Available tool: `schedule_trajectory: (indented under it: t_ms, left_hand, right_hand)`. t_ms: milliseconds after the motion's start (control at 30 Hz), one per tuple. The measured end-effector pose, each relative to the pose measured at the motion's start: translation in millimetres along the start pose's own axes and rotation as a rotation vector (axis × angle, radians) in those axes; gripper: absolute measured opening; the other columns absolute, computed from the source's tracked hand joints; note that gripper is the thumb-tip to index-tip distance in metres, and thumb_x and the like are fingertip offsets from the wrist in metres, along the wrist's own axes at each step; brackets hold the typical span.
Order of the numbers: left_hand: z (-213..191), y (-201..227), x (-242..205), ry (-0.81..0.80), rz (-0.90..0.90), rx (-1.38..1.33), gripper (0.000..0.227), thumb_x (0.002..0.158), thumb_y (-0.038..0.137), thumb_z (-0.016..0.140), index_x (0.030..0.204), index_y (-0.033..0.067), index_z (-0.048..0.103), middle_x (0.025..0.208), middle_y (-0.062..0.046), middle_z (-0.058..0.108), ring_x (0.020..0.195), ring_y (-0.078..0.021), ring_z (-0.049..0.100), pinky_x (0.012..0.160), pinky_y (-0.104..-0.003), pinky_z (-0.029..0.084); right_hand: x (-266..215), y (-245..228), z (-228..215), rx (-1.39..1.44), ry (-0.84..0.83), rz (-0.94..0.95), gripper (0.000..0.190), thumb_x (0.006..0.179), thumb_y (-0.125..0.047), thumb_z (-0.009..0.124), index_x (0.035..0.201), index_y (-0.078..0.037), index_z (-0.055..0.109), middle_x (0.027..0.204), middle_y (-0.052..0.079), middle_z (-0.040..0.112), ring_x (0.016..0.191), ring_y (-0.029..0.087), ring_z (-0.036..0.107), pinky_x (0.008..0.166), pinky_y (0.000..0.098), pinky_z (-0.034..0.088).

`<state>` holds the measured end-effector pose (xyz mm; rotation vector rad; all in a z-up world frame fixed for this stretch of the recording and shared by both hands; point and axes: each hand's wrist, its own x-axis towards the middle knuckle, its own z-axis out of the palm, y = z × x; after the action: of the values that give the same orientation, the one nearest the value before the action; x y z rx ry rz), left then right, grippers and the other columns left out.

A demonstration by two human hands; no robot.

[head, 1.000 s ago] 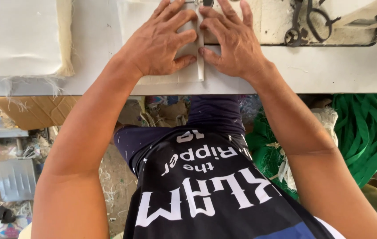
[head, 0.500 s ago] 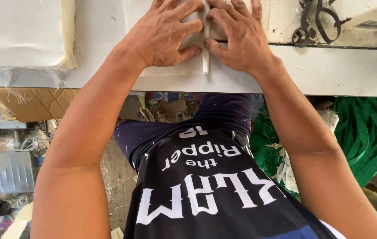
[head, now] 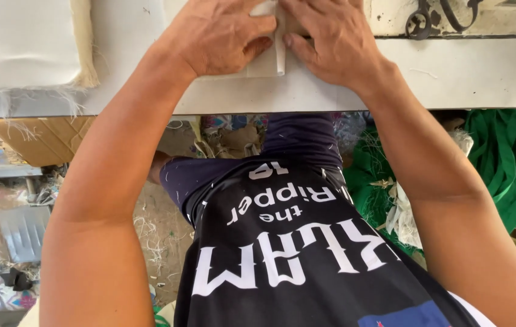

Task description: Folding and sewing small rectangular pieces of white fabric using an industrial sewing machine.

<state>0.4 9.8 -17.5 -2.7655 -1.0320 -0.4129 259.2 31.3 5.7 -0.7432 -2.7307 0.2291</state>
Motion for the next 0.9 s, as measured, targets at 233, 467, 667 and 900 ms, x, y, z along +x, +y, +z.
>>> schedule_trajectory:
  t_ms: [233, 467, 667, 900]
  left_hand:
    - [-34, 30, -22, 0.034, 0.065, -0.238, 0.029, 0.109, 0.014, 0.064, 0.133, 0.0022, 0.075, 0.137, -0.010, 0.059, 0.130, -0.0339, 0.047, 0.116, -0.052, 0.039]
    - [-27, 29, -39, -0.032, 0.123, -0.197, 0.042, 0.099, 0.011, 0.076, 0.142, 0.0123, 0.077, 0.151, -0.009, 0.062, 0.145, -0.0392, 0.043, 0.125, -0.063, 0.014]
    - [-23, 4, -28, -0.089, 0.035, -0.387, 0.034, 0.109, 0.014, 0.069, 0.142, 0.0163, 0.075, 0.154, -0.013, 0.052, 0.149, -0.0505, 0.030, 0.114, -0.080, 0.006]
    - [-14, -40, 4, -0.129, 0.030, -0.310, 0.033, 0.114, 0.027, 0.054, 0.143, 0.0227, 0.070, 0.154, -0.016, 0.052, 0.130, -0.0416, 0.052, 0.102, -0.057, 0.042]
  right_hand:
    - [-61, -34, 9, 0.061, -0.171, 0.018, 0.060, 0.120, -0.036, 0.048, 0.167, 0.001, 0.041, 0.172, 0.010, 0.022, 0.156, 0.029, 0.000, 0.123, 0.0569, -0.009]
    - [-63, -39, 6, 0.005, -0.021, -0.089, 0.058, 0.118, -0.040, 0.059, 0.156, 0.004, 0.061, 0.165, 0.017, 0.050, 0.155, 0.039, 0.019, 0.122, 0.0638, 0.002]
    - [-47, -17, 17, -0.064, -0.096, -0.040, 0.071, 0.119, -0.056, 0.037, 0.168, -0.007, 0.047, 0.172, 0.006, 0.021, 0.156, 0.028, 0.003, 0.122, 0.0626, -0.006]
    - [-9, 17, 10, 0.030, -0.057, -0.036, 0.063, 0.120, -0.049, 0.044, 0.158, 0.000, 0.057, 0.164, 0.016, 0.041, 0.153, 0.034, 0.016, 0.115, 0.0723, 0.006]
